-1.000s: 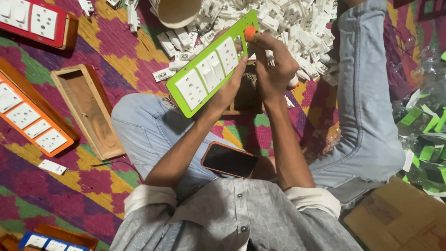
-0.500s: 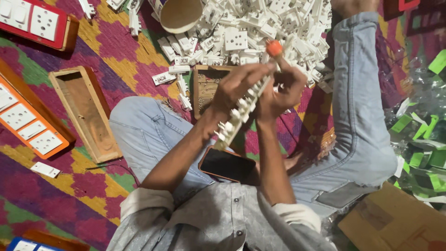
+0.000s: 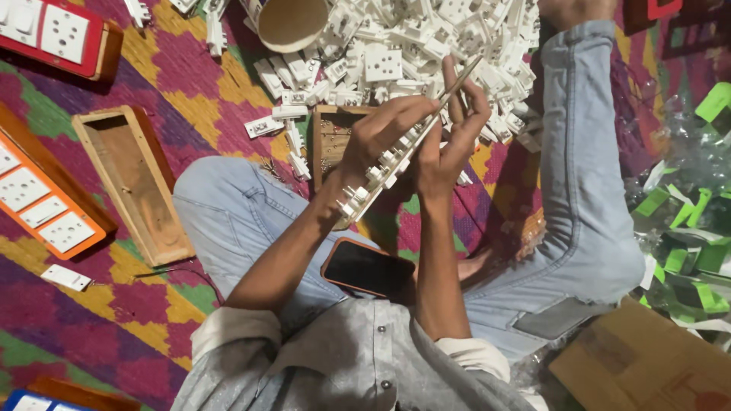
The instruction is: The person assembles a green multi-gang electrical socket panel by inserting white socket modules and switches into the frame. They pick components from a large pile on the floor, place them into the panel, and secure them with screws from a small wooden box.
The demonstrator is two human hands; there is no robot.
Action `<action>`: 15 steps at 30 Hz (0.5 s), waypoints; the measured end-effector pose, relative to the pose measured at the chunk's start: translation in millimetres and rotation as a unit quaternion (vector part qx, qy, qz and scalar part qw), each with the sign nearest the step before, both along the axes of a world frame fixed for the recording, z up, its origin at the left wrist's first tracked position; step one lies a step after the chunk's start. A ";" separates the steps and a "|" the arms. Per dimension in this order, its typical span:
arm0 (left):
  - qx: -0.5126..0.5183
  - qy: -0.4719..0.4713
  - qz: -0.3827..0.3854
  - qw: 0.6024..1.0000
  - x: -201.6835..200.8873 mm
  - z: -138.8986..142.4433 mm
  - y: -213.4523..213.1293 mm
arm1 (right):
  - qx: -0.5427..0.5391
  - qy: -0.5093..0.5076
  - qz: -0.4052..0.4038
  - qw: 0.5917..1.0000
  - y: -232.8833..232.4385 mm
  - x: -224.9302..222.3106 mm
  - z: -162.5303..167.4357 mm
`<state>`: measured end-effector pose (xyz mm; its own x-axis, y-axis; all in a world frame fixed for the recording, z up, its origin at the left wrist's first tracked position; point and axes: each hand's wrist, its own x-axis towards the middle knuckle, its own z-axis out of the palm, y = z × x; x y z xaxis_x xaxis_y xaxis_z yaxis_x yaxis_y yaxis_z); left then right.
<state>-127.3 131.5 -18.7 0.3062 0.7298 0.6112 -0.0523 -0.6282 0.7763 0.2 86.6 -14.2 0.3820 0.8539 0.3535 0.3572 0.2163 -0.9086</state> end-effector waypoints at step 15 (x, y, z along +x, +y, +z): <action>-0.429 -0.138 0.029 0.892 18.0 -41.7 -9.2 | 0.058 0.065 0.004 0.996 116.2 33.6 22.7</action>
